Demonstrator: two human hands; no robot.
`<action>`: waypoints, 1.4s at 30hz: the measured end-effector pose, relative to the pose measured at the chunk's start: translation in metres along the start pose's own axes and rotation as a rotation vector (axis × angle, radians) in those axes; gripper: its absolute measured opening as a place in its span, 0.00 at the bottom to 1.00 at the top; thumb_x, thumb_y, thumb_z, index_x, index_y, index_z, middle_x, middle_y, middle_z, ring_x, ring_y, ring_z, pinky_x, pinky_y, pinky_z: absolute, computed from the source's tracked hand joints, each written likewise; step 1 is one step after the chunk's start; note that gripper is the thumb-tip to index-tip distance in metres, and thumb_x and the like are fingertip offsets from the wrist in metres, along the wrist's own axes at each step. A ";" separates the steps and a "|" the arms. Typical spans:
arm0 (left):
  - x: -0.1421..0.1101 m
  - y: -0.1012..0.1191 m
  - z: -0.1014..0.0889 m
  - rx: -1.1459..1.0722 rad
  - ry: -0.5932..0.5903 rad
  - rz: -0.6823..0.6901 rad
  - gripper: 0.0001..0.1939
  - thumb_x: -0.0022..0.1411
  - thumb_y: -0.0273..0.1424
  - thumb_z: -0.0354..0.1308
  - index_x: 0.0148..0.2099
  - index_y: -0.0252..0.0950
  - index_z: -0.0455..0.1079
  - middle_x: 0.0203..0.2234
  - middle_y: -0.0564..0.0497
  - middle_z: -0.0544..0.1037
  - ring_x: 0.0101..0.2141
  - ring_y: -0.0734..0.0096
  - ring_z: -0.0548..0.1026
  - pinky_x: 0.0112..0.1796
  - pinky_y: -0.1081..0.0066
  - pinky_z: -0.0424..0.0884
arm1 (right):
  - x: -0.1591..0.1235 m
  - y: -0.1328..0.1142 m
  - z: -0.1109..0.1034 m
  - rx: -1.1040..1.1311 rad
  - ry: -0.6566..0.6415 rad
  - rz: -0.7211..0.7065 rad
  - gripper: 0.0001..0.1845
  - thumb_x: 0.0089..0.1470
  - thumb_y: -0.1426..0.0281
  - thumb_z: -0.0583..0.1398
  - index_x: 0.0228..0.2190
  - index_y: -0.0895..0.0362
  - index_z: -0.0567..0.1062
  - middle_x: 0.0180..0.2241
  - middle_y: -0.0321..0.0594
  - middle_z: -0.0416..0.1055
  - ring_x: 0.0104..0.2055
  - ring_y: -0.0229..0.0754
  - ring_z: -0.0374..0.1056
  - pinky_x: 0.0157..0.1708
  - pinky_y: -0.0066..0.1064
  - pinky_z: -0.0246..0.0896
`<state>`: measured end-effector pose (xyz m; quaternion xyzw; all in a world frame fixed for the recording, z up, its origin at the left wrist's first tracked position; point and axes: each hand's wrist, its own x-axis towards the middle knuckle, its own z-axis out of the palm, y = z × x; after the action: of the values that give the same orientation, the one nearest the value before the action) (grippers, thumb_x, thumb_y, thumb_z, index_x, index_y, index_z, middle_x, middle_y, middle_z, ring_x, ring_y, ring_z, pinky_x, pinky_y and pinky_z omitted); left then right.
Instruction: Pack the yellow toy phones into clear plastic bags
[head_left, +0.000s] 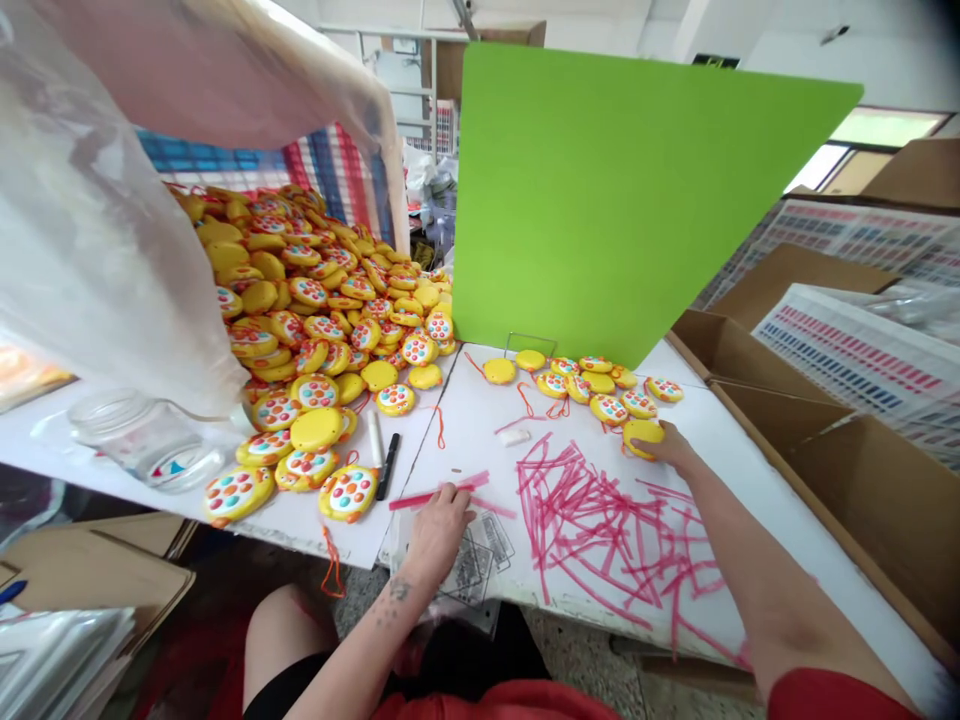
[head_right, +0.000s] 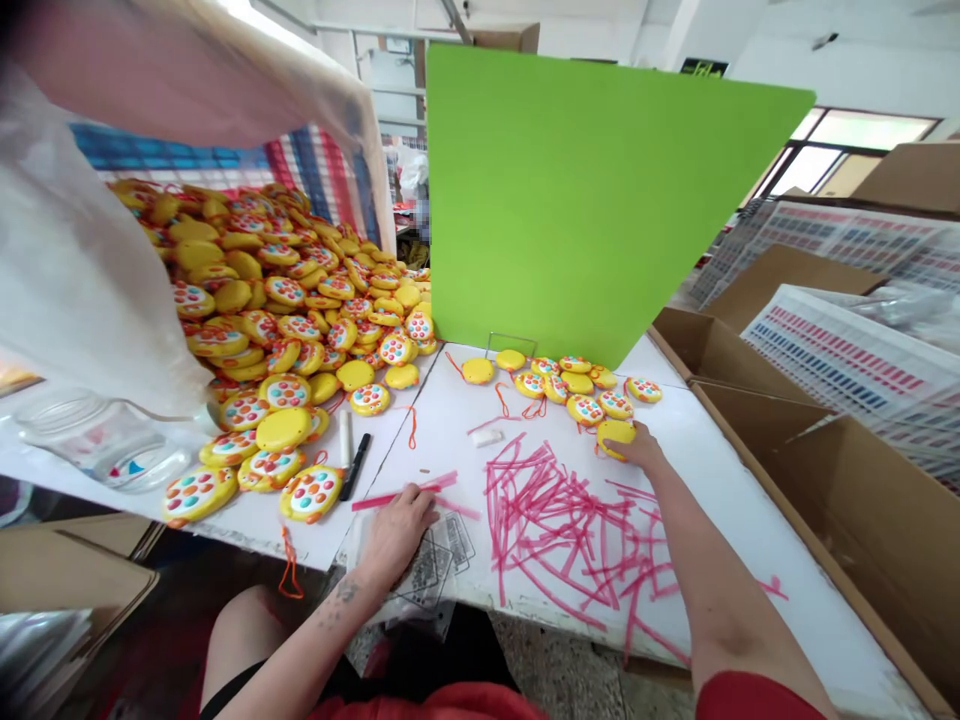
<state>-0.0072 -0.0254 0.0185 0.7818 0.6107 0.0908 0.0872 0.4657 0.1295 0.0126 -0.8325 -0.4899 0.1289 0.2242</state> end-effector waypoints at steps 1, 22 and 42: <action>0.001 0.001 -0.001 0.004 -0.012 0.002 0.06 0.66 0.31 0.51 0.44 0.38 0.66 0.41 0.48 0.70 0.42 0.65 0.72 0.33 0.71 0.66 | -0.002 -0.001 0.000 0.026 -0.005 0.029 0.48 0.39 0.56 0.69 0.57 0.64 0.62 0.46 0.57 0.70 0.42 0.54 0.70 0.39 0.40 0.68; 0.011 0.002 0.000 0.130 -0.031 0.164 0.09 0.64 0.31 0.56 0.46 0.35 0.67 0.42 0.43 0.70 0.44 0.55 0.67 0.42 0.58 0.65 | -0.235 -0.165 0.018 0.965 -0.305 -0.424 0.31 0.47 0.58 0.68 0.50 0.54 0.65 0.47 0.44 0.69 0.47 0.49 0.67 0.47 0.40 0.67; 0.001 -0.011 0.021 -0.197 0.325 0.315 0.09 0.68 0.29 0.48 0.44 0.35 0.68 0.38 0.45 0.73 0.40 0.61 0.68 0.41 0.62 0.66 | -0.254 -0.175 0.061 1.169 -0.534 -0.481 0.21 0.50 0.66 0.67 0.44 0.52 0.65 0.40 0.38 0.71 0.42 0.42 0.68 0.41 0.33 0.64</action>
<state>-0.0121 -0.0220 -0.0044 0.8301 0.4755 0.2872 0.0484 0.1829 -0.0042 0.0461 -0.3824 -0.5495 0.5197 0.5307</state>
